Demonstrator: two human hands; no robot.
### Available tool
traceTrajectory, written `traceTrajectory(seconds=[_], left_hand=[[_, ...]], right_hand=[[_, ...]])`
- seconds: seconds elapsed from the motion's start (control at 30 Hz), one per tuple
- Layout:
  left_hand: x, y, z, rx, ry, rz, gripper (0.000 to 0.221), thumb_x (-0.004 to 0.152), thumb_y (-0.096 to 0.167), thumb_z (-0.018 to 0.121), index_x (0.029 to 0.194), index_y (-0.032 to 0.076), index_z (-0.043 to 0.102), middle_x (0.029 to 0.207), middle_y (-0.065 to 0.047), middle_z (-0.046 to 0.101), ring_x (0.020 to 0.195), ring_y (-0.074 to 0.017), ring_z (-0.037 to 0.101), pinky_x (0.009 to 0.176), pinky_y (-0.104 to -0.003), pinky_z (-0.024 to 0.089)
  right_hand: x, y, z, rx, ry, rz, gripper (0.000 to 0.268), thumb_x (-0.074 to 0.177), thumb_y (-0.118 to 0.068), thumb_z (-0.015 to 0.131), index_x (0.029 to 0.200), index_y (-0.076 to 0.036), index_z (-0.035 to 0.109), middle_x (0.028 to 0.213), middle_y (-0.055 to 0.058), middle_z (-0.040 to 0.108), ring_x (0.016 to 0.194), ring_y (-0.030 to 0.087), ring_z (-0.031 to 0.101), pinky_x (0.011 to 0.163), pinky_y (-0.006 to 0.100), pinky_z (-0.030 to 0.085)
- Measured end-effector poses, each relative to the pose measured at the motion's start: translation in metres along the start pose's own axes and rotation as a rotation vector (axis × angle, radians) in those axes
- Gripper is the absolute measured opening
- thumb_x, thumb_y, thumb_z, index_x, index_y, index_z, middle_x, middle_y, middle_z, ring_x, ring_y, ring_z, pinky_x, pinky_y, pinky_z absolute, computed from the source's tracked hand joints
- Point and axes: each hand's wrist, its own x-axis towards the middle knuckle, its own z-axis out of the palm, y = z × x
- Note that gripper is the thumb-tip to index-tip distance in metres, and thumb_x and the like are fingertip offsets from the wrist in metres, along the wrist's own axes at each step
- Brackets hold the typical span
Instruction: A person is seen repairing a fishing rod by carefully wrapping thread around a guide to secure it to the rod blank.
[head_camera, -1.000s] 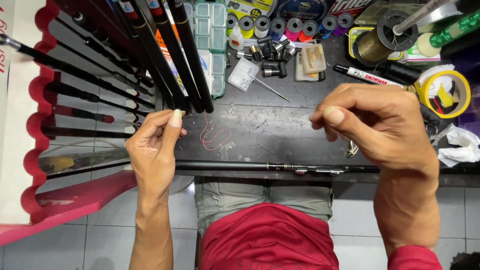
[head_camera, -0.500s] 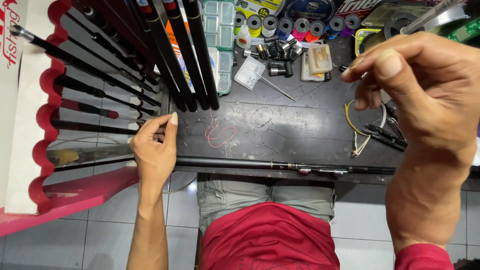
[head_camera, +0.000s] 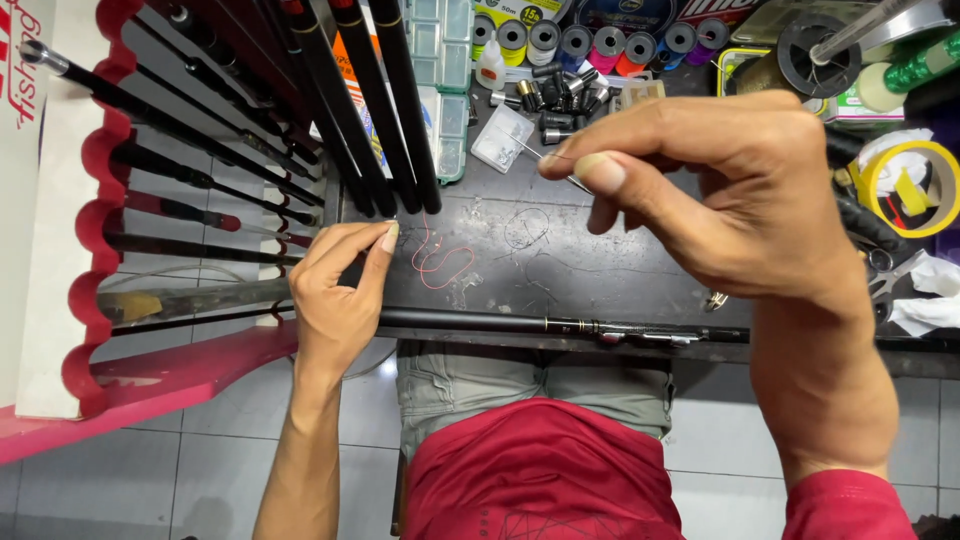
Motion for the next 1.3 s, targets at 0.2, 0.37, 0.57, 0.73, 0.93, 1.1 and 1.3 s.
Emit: traceTrajectory(seconds=[0.2, 0.37, 0.57, 0.73, 0.93, 1.1, 1.3], left_hand=[[-0.011, -0.026, 0.005, 0.117, -0.039, -0.093, 0.013, 0.102, 0.007, 0.067, 0.108, 0.002, 0.077, 0.101, -0.011, 0.075, 0.091, -0.0243, 0.067, 0.084, -0.035, 0.053], [-0.016, -0.038, 0.004, 0.157, -0.058, -0.098, 0.014, 0.102, 0.008, 0.067, 0.109, 0.001, 0.078, 0.1, -0.011, 0.075, 0.086, -0.0247, 0.065, 0.081, -0.036, 0.049], [-0.017, -0.036, 0.0, 0.236, -0.113, -0.116, 0.023, 0.1, 0.013, 0.069, 0.116, -0.003, 0.075, 0.1, -0.013, 0.072, 0.088, -0.0279, 0.063, 0.086, -0.04, 0.048], [-0.015, -0.017, -0.011, 0.301, -0.257, -0.222, 0.046, 0.1, 0.023, 0.067, 0.137, -0.004, 0.064, 0.1, -0.013, 0.069, 0.092, -0.0306, 0.058, 0.087, -0.045, 0.048], [-0.001, 0.027, -0.025, 0.226, -0.377, -0.329, 0.063, 0.095, 0.004, 0.067, 0.149, -0.015, 0.042, 0.113, -0.036, 0.067, 0.105, -0.0492, 0.066, 0.087, -0.052, 0.056], [-0.006, 0.033, -0.025, 0.256, -0.36, -0.247, 0.071, 0.094, -0.002, 0.059, 0.155, -0.018, 0.024, 0.116, -0.041, 0.063, 0.106, -0.0527, 0.065, 0.085, -0.053, 0.059], [-0.018, 0.032, -0.009, 0.277, -0.216, -0.127, 0.069, 0.097, 0.001, 0.054, 0.159, -0.005, 0.026, 0.121, -0.017, 0.057, 0.095, -0.0272, 0.052, 0.094, -0.044, 0.045]], right_hand=[[0.009, 0.01, 0.02, 0.079, -0.109, -0.063, 0.014, 0.103, -0.003, 0.063, 0.1, 0.007, 0.073, 0.098, 0.016, 0.077, 0.08, 0.02, 0.073, 0.074, 0.03, 0.055], [0.008, 0.032, 0.04, 0.047, -0.17, -0.106, 0.017, 0.104, -0.01, 0.062, 0.1, 0.002, 0.073, 0.091, 0.01, 0.076, 0.075, 0.02, 0.071, 0.068, 0.031, 0.052], [0.013, 0.049, 0.056, 0.007, -0.216, -0.094, 0.021, 0.106, -0.018, 0.06, 0.102, -0.002, 0.074, 0.086, 0.007, 0.074, 0.07, 0.021, 0.067, 0.065, 0.032, 0.048], [0.007, 0.073, 0.072, -0.099, -0.405, 0.009, 0.036, 0.103, -0.034, 0.059, 0.116, -0.004, 0.074, 0.112, 0.013, 0.079, 0.096, 0.032, 0.075, 0.077, 0.043, 0.053], [-0.018, 0.075, 0.057, -0.272, -0.484, 0.312, 0.036, 0.099, -0.025, 0.06, 0.128, -0.003, 0.065, 0.096, 0.018, 0.079, 0.082, 0.047, 0.074, 0.073, 0.059, 0.056], [-0.082, 0.108, 0.061, -0.341, -0.407, 0.377, 0.023, 0.094, -0.02, 0.069, 0.112, -0.007, 0.071, 0.091, 0.015, 0.076, 0.083, 0.039, 0.075, 0.075, 0.048, 0.058], [-0.147, 0.137, 0.095, -0.397, -0.262, 0.315, 0.013, 0.101, -0.018, 0.064, 0.1, -0.005, 0.062, 0.1, 0.014, 0.058, 0.085, 0.035, 0.057, 0.076, 0.046, 0.046]])
